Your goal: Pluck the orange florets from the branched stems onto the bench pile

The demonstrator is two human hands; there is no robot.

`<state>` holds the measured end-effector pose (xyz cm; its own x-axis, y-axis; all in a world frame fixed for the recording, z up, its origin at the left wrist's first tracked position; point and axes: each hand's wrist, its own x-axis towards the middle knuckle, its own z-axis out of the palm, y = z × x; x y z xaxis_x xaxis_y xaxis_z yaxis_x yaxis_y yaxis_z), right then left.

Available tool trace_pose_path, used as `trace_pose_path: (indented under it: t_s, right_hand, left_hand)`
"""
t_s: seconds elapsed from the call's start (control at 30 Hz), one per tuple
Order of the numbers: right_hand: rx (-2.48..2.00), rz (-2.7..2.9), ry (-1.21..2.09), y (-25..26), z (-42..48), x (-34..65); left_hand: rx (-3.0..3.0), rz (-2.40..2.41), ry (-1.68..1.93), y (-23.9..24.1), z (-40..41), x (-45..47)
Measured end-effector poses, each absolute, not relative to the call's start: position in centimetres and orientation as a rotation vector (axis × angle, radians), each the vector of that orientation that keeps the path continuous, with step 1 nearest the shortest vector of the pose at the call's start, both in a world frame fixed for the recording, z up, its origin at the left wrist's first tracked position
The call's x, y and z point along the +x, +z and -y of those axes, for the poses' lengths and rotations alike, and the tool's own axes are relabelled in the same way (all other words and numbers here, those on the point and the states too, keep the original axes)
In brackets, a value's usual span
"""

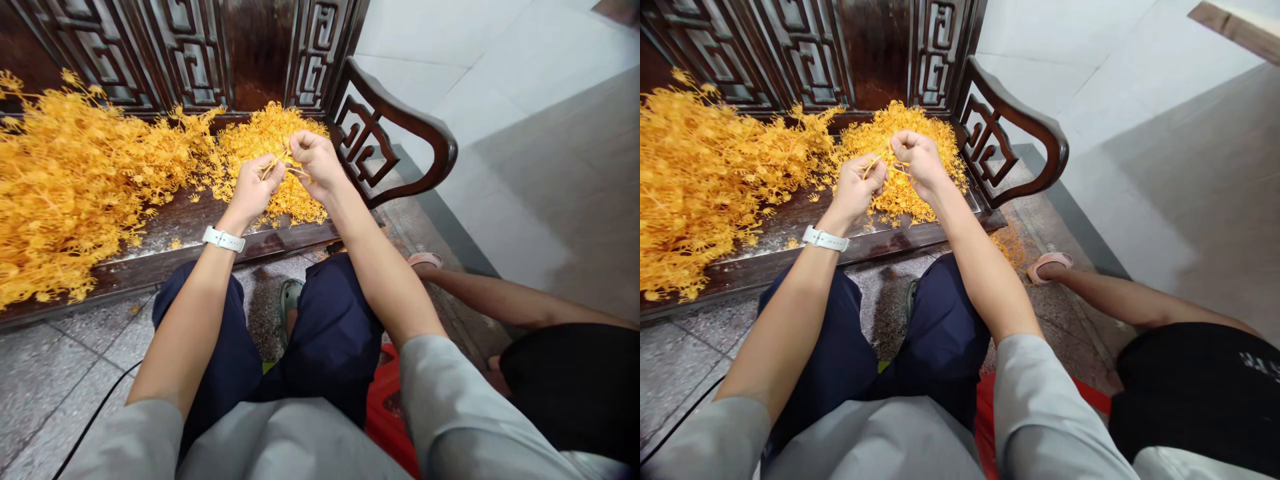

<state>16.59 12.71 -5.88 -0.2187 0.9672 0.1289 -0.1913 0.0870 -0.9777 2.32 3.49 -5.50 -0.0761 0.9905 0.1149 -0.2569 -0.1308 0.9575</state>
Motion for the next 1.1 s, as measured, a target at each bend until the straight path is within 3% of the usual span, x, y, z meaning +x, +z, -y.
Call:
trace_pose_path:
  t_s: [0.17,0.43,0.73,1.1]
  right_hand:
    - [-0.956,1.186,1.213,-5.4,-16.1,19.9]
    - [-1.015,1.159,1.148,-6.4,-15.6,20.0]
    - [-0.913,1.435,1.685,-2.1,-9.7,18.1]
    - [-0.689,1.327,1.338,-3.8,-11.6,18.2]
  left_hand:
    - [1.221,-0.888,1.207,-5.1,-1.9,2.2]
    - [0.839,-0.798,1.463,-4.9,-2.4,1.2]
    - [0.417,-0.802,1.620,-4.3,-3.6,-1.0]
    - [0.244,-0.691,1.649,-5.6,-3.7,-1.0]
